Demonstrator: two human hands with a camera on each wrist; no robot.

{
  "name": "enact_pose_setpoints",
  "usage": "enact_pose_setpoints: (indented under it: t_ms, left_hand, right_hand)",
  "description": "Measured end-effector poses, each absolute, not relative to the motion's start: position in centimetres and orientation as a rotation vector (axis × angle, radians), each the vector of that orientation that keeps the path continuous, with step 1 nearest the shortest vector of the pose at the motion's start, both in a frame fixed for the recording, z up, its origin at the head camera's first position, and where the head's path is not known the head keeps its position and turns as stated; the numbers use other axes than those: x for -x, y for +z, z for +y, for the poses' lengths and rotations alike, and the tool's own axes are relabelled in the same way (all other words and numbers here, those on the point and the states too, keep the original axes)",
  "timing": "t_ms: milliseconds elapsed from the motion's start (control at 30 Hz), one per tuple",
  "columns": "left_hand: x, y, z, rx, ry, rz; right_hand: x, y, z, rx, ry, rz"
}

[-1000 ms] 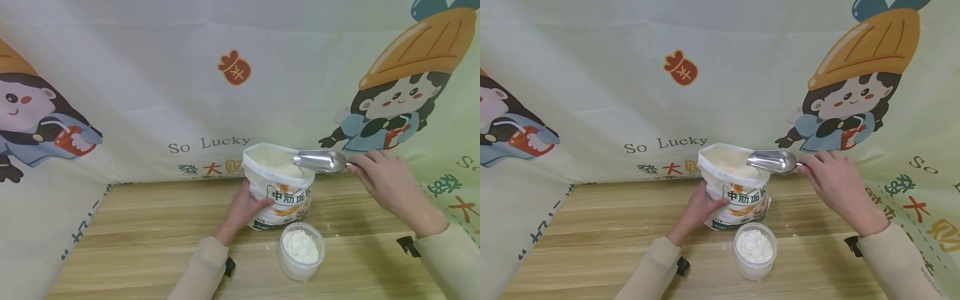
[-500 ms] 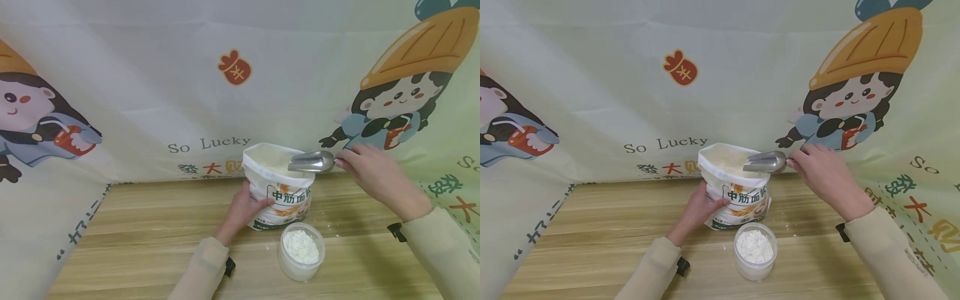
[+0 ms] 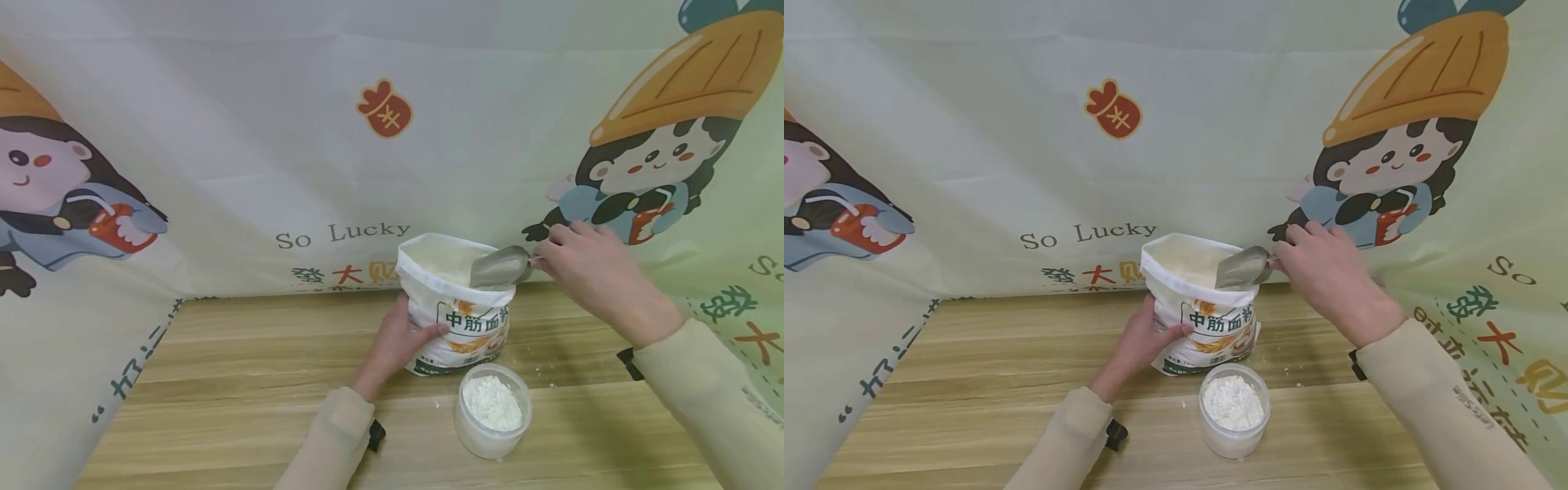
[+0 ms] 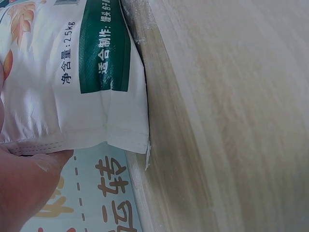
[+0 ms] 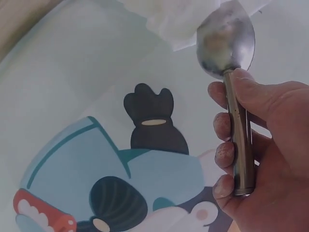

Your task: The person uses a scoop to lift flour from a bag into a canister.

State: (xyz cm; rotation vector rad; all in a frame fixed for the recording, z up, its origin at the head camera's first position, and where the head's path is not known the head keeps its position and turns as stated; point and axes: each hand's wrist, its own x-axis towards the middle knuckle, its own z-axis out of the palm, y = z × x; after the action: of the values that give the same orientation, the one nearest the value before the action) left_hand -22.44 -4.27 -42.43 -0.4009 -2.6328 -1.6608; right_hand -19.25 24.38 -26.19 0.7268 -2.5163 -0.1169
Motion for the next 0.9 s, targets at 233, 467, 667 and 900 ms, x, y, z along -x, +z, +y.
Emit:
enact_pose_setpoints:
  t_ms: [233, 467, 667, 900]
  left_hand:
    - [22.4, -42.3, -4.2, 0.396, -1.655, -2.635]
    - [22.5, -42.3, -4.3, 0.391, -1.638, -2.649]
    - [22.4, -42.2, -4.2, 0.380, -1.641, -2.656]
    - [22.4, -42.2, -4.2, 0.376, -1.646, -2.658]
  right_hand:
    - [19.3, -26.4, 23.8, -0.775, -0.173, -2.546]
    - [19.6, -26.4, 23.2, -0.778, -0.181, -2.627]
    - [20.0, -26.6, 22.7, -0.808, -0.164, -2.652]
    - [20.3, -26.9, 21.9, -0.810, -0.165, -2.716]
